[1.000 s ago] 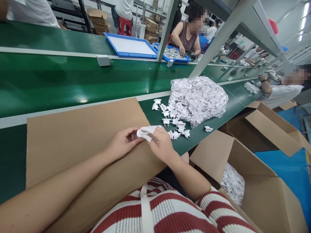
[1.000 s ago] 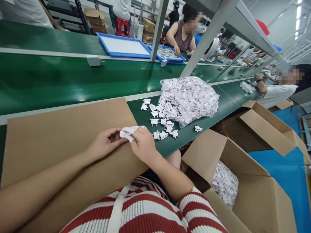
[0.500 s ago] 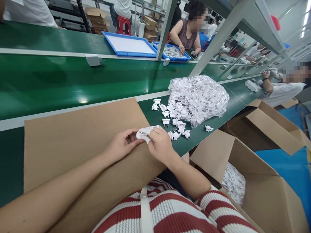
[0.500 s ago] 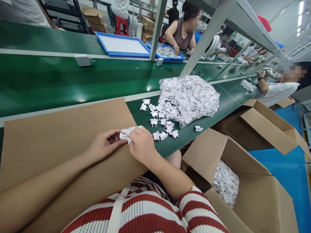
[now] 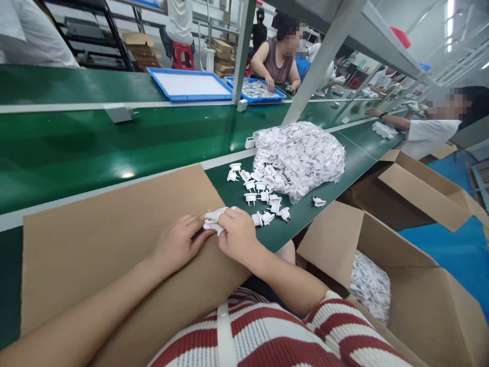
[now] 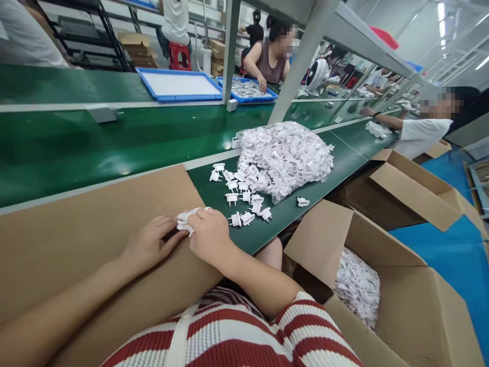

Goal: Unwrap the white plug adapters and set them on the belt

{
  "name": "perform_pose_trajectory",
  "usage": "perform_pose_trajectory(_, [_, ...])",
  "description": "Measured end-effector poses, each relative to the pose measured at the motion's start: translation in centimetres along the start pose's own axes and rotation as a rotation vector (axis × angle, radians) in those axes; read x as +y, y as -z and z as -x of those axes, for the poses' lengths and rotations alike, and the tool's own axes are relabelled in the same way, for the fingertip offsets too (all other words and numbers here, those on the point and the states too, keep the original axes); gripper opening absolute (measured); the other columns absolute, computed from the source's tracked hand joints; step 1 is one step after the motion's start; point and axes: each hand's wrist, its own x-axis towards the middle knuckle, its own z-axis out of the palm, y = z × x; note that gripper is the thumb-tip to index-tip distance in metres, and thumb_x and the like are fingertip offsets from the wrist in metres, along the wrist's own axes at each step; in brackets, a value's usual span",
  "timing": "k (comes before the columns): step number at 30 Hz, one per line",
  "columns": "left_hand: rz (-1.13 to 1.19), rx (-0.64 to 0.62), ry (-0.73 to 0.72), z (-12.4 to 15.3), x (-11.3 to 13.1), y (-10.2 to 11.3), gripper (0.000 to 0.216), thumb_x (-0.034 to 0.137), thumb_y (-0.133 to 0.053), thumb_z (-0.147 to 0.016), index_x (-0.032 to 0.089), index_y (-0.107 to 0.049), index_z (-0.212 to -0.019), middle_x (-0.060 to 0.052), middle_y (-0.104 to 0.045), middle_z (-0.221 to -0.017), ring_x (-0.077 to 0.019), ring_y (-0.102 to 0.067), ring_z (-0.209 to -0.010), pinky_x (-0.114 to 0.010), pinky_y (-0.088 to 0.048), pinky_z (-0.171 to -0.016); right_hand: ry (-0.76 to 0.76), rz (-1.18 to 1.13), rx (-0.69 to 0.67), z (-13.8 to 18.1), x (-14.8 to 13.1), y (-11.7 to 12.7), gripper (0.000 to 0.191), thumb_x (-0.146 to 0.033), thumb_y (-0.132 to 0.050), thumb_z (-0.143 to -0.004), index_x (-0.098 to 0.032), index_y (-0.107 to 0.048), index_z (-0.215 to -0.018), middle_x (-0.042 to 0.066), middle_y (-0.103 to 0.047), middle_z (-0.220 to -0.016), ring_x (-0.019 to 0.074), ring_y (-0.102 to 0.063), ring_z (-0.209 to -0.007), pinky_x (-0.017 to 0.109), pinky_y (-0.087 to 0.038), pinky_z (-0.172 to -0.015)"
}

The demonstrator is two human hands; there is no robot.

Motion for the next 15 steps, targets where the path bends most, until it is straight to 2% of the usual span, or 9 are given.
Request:
perform_pose_trajectory(3, [-0.018, 0.007, 0.038, -0.1, 0.2, 0.3, 0.047, 0.058, -0.047, -0.105, 0.021, -0.077, -0.107, -0.011, -0.078, -0.105, -0.0295, -0.071, -0.100, -0.040, -0.055, -0.084, -0.031, -0.056, -0.033, -0.4, 0.2, -0.2, 0.035, -0.006, -0.060, -0.081, -0.020, -0.075, -0.110, 0.008, -0.073, -0.100, 0.0252, -0.063, -0.093, 0.035, -0.050, -0.084])
perform_pose_trajectory(6, [0.125, -0.074, 0.140, -0.6, 0.5, 1.0, 0.050, 0.064, -0.055, -0.099, 0.023, -0.080, -0.111, -0.011, -0.080, -0.114, -0.0303, -0.072, -0.106, -0.042, -0.056, -0.094, -0.044, -0.152, -0.011, 0.1, 0.7, -0.1, 0.046, -0.008, -0.060, -0.084, -0.019, -0.072, -0.127, 0.009, -0.076, -0.107, 0.0263, -0.066, -0.100, 0.039, -0.053, -0.099])
perform_pose_trajectory(8, [0.213, -0.125, 0.255, -1.3, 0.2, 1.9, 0.053, 0.069, -0.062, -0.093, 0.025, -0.081, -0.115, -0.008, -0.080, -0.122, -0.0306, -0.073, -0.112, -0.040, -0.056, -0.101, -0.035, -0.184, 0.068, 1.2, 1.3, 0.2, 0.059, -0.011, -0.062, -0.086, -0.016, -0.063, -0.144, 0.011, -0.076, -0.114, 0.0276, -0.067, -0.110, 0.045, -0.046, -0.116])
perform_pose_trajectory(10, [0.213, -0.096, 0.368, -2.4, -0.7, 3.3, 0.061, 0.073, -0.065, -0.088, 0.024, -0.080, -0.121, -0.007, -0.080, -0.125, -0.0315, -0.074, -0.112, -0.038, -0.058, -0.098, -0.055, -0.132, 0.132, 2.9, 2.2, 0.7, 0.064, -0.016, -0.061, -0.092, -0.018, -0.053, -0.156, 0.014, -0.072, -0.129, 0.0301, -0.063, -0.125, 0.054, -0.034, -0.127])
perform_pose_trajectory(12, [0.138, 0.003, 0.450, -3.8, -2.3, 5.3, 0.069, 0.074, -0.063, -0.086, 0.020, -0.077, -0.127, -0.009, -0.081, -0.122, -0.0335, -0.076, -0.108, -0.039, -0.060, -0.092, -0.183, -0.001, 0.143, 4.7, 3.4, 1.2, 0.055, -0.020, -0.061, -0.096, -0.019, -0.059, -0.151, 0.018, -0.069, -0.135, 0.0367, -0.059, -0.133, 0.067, -0.023, -0.129])
perform_pose_trajectory(15, [0.005, 0.151, 0.578, -6.8, -5.6, 8.7, 0.070, 0.071, -0.063, -0.083, 0.018, -0.074, -0.126, -0.010, -0.081, -0.121, -0.0361, -0.075, -0.108, -0.038, -0.058, -0.083, -0.428, 0.146, 0.076, 6.2, 4.9, 1.4, 0.033, -0.026, -0.069, -0.094, -0.013, -0.074, -0.124, 0.024, -0.069, -0.126, 0.0461, -0.063, -0.124, 0.078, -0.018, -0.125])
